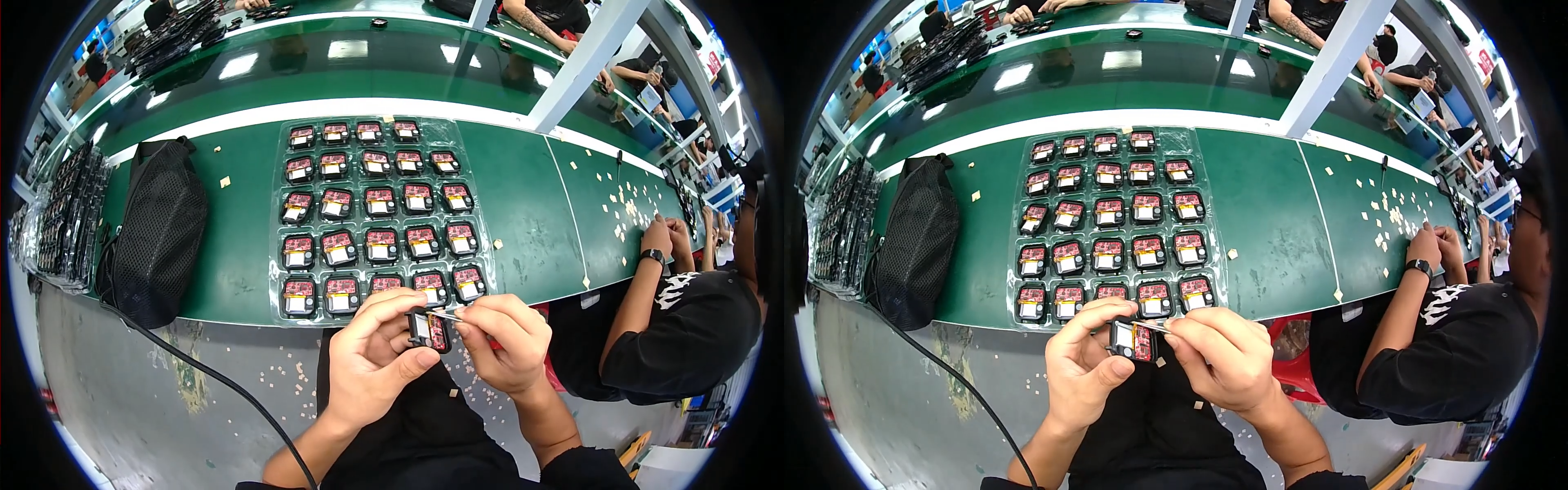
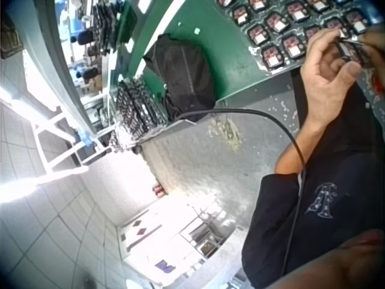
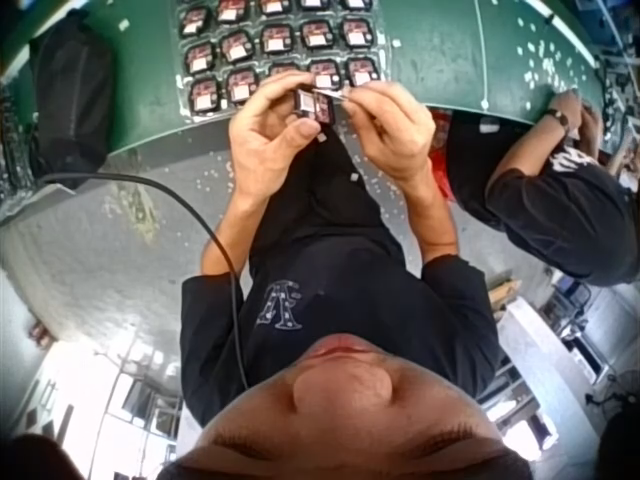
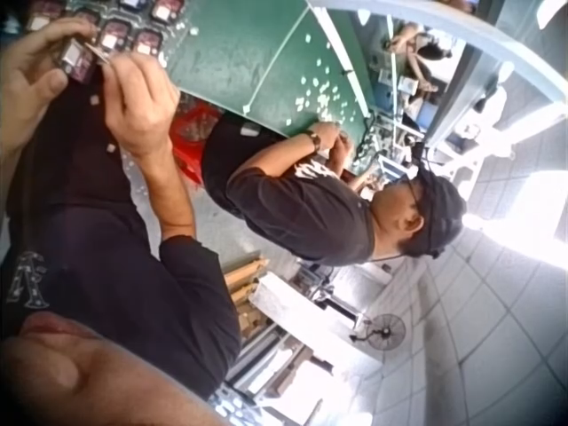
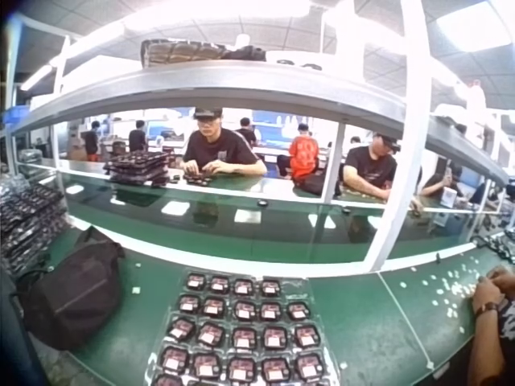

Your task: The worker is assembling small memory card components by inserting a microchip into a plastic casing using a small tool.

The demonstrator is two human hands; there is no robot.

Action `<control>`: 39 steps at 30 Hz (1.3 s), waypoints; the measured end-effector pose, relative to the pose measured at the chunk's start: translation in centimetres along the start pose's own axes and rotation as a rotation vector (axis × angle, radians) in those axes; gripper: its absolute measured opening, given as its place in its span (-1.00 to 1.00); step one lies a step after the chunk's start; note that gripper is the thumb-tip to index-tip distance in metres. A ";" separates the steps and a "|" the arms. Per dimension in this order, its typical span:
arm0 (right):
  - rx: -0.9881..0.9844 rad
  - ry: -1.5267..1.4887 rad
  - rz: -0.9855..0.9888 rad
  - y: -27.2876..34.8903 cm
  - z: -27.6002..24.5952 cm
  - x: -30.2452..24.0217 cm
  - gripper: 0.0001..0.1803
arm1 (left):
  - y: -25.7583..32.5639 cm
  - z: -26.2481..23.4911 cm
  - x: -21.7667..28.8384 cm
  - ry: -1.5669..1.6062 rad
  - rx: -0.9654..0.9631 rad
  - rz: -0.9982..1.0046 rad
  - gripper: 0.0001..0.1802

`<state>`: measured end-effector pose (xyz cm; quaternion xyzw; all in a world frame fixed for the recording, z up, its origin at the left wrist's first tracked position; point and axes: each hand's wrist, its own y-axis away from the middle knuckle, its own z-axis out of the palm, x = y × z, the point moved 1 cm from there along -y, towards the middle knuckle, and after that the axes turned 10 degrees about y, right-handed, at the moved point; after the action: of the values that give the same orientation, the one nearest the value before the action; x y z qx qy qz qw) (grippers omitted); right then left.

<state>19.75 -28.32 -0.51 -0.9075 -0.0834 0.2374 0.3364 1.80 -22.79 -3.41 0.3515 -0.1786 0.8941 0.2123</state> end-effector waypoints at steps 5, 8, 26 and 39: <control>0.004 0.093 -0.051 0.3 0.3 0.1 -0.78 | 0.1 0.0 0.2 -0.007 0.022 -0.036 -0.42; -0.005 0.148 -0.117 0.3 0.3 -0.2 -0.76 | 0.1 -0.3 0.4 -0.043 0.037 -0.036 -0.42; 0.148 -0.066 0.494 -0.1 -0.6 8.2 -0.88 | -13.0 1.7 4.3 -0.827 -0.204 0.193 -0.67; 0.100 0.009 0.467 -0.5 -0.6 7.3 -0.90 | -25.8 -0.7 -2.5 -1.540 -0.245 0.225 -0.80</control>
<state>26.40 -26.04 -2.51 -0.8854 0.1421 0.3086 0.3172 16.06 -1.27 -1.25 0.8259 -0.4071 0.3893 -0.0258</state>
